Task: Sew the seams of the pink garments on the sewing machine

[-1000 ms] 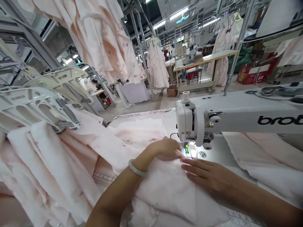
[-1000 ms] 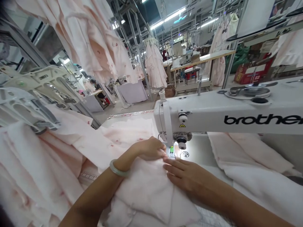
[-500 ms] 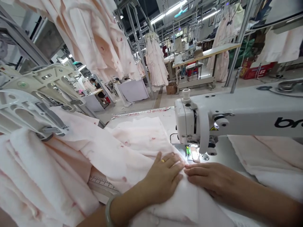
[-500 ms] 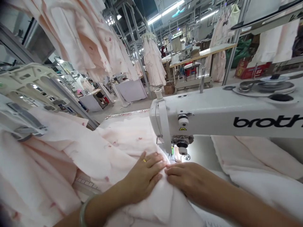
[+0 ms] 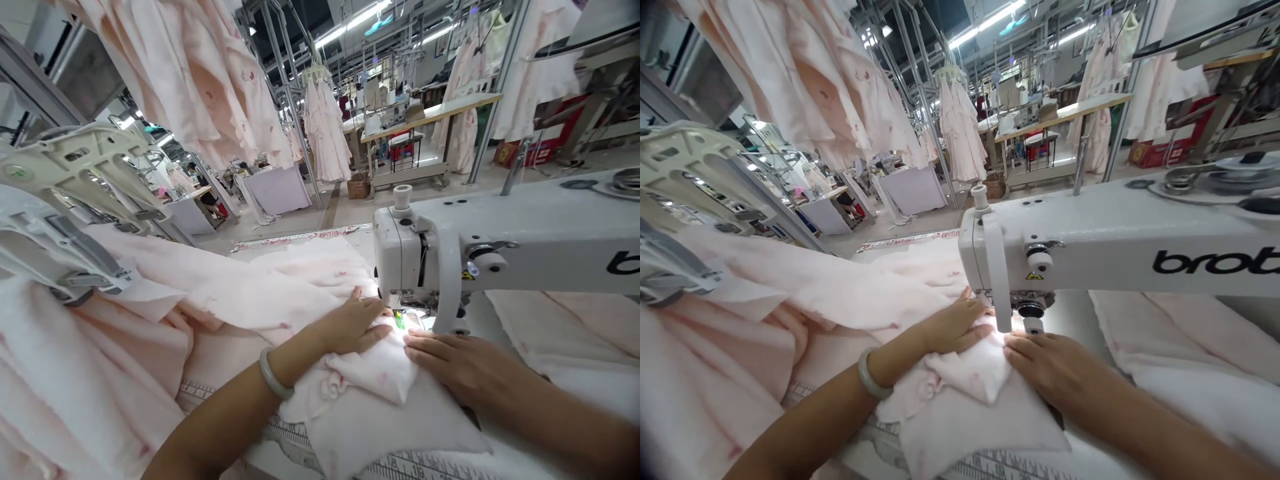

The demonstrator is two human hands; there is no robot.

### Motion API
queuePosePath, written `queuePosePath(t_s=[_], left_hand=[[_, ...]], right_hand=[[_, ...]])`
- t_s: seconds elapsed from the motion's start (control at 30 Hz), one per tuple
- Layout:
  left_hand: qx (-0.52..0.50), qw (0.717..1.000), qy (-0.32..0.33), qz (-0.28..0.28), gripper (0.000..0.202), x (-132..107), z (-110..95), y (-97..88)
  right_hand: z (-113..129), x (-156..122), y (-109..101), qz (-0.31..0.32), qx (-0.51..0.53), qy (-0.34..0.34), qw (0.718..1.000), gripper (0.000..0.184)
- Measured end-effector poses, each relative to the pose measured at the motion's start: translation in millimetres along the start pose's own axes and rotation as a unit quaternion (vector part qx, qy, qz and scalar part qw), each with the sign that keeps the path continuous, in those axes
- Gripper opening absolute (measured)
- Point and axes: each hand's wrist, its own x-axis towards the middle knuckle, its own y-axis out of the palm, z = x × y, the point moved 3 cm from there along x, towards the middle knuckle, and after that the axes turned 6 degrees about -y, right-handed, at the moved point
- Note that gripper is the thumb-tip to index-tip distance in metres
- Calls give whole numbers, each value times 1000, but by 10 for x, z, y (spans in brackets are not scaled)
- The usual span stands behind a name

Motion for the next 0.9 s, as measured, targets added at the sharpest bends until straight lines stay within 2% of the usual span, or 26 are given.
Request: queuePosePath(t_s=[0.2, 0.33, 0.43, 0.5, 0.63, 0.73, 0.8, 0.9], left_hand=[[-33, 999, 29, -27, 20, 127, 136, -69], [-34, 998, 38, -21, 17, 189, 169, -121], [-13, 999, 39, 3, 13, 243, 136, -178], [27, 999, 39, 16, 9, 228, 36, -220], [140, 990, 15, -12, 19, -37, -360, -253], [149, 989, 13, -16, 27, -362, -648, -139], [133, 991, 2, -15, 40, -528, -707, -29], [68, 996, -39, -43, 36, -597, -607, 36]], right_hand=[[-2, 93, -45, 12, 14, 42, 999, 43], [9, 72, 4, 26, 33, 51, 998, 40], [24, 38, -19, 24, 41, 52, 998, 40], [42, 21, -78, 12, 47, 46, 998, 39], [140, 30, -224, 5, 54, -12, 998, 41], [249, 58, -296, 14, 59, -70, 996, 41], [299, 80, -318, 24, 81, -72, 994, 40], [329, 118, -347, 54, 137, -35, 989, 37]])
